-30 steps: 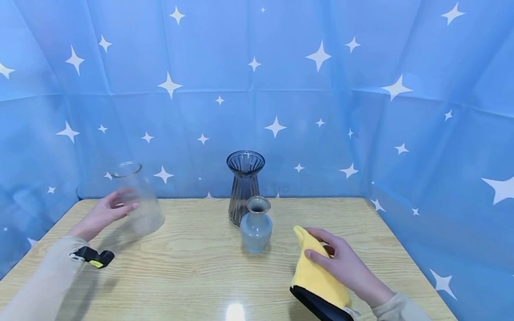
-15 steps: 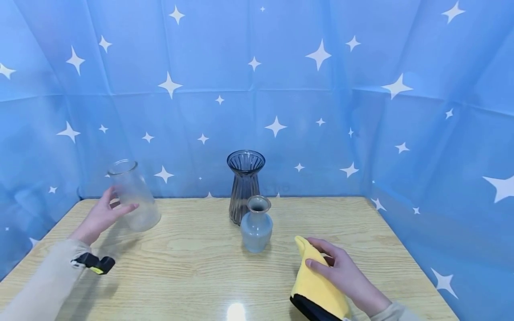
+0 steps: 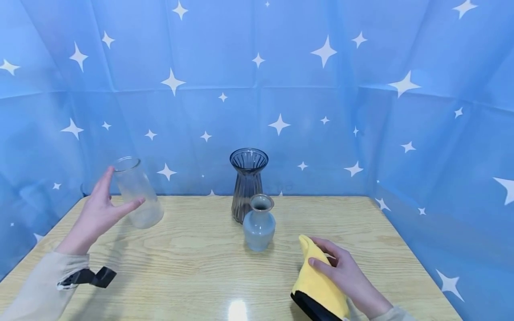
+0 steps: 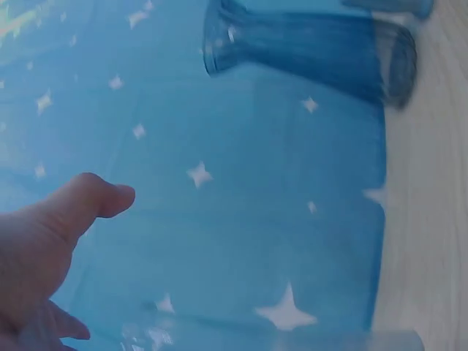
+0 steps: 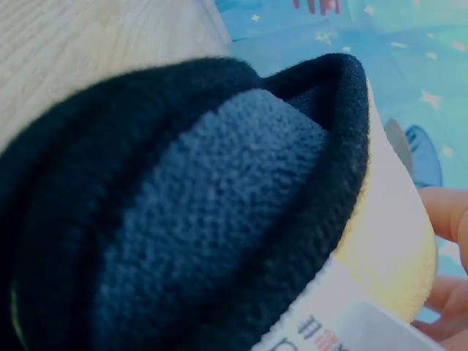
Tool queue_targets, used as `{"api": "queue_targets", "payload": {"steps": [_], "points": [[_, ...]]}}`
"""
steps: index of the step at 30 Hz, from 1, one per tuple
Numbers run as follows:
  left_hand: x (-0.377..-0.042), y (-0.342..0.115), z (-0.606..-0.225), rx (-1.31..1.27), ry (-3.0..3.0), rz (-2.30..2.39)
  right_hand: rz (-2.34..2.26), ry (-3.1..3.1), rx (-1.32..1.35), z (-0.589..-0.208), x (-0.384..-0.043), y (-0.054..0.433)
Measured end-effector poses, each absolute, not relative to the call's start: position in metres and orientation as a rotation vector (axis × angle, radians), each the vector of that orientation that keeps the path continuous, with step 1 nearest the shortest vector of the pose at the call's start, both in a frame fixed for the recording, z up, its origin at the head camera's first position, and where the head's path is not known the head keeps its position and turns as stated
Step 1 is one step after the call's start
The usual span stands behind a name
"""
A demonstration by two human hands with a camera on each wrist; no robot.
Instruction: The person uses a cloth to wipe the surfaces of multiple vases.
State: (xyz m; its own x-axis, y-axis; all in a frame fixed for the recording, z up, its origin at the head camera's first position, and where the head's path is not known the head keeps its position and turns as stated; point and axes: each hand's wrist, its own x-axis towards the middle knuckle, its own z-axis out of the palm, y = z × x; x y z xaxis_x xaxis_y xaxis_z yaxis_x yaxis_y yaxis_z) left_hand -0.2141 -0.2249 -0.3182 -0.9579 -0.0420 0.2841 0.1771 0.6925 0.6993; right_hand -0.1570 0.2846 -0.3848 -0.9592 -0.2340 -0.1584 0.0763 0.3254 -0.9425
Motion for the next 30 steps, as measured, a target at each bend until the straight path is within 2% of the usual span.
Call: {"api": "queue_targets", "payload": {"steps": [10,30], "points": [[-0.205,-0.18,-0.319,-0.305,-2.672,-1.11,-1.696,2.453,-0.046,-0.374,-0.166,0.282],[-0.212,-0.108,-0.378,-0.681,-2.691,-1.314,-1.835,2.48,-0.199,-0.358,-0.194,0.239]]}}
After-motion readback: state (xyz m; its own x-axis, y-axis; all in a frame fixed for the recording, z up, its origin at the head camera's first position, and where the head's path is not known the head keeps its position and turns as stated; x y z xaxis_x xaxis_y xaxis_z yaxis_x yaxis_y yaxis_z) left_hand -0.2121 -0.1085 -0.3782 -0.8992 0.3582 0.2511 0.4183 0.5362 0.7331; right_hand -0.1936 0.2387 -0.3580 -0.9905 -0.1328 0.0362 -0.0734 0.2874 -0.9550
